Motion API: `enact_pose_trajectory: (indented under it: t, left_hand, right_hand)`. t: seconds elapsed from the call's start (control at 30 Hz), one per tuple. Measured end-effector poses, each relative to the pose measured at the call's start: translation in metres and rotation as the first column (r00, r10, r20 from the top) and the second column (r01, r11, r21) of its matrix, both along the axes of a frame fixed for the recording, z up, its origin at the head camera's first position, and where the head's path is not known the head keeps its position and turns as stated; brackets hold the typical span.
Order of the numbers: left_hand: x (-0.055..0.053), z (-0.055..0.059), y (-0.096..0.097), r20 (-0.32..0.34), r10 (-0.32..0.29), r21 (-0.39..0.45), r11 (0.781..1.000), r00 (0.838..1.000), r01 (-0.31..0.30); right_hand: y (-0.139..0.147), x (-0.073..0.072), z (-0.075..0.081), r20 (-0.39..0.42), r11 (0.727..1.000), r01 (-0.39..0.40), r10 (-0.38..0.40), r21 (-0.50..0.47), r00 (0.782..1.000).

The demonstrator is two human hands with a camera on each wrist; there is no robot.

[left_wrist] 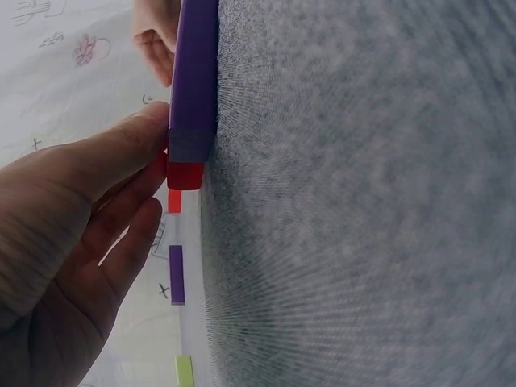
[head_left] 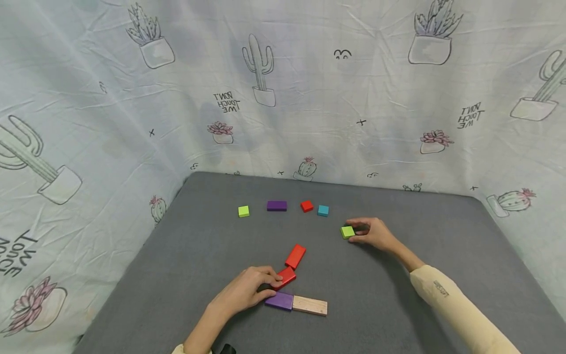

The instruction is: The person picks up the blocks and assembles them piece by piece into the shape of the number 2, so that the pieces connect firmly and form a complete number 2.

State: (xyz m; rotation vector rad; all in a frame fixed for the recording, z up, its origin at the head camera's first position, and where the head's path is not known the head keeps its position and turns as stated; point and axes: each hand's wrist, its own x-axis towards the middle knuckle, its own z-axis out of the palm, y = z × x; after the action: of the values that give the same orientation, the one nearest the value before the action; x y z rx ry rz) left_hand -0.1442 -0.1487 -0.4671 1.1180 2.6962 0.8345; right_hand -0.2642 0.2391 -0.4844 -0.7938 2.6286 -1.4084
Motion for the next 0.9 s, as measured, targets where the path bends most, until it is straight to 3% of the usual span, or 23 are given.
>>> enact_pose_trajectory:
  t: [0.37,0.57,0.9]
  left_hand:
    - [0.000,0.000,0.000,-0.004,0.002,0.000,1.000,1.000,-0.002]
    - [0.001,-0.001,-0.001,-0.009,0.002,0.001,1.000,1.000,-0.002]
    - [0.001,0.001,0.002,-0.028,0.000,-0.009,1.000,1.000,0.000]
  right_hand:
    - [-0.002,-0.004,-0.001,-0.047,0.996,0.040,-0.036,0.085,0.998]
    - [-0.006,-0.004,0.001,-0.070,0.988,0.027,-0.017,0.151,0.997]
    - [-0.010,-0.012,0.020,-0.001,0.975,0.013,-0.013,0.220,1.000]
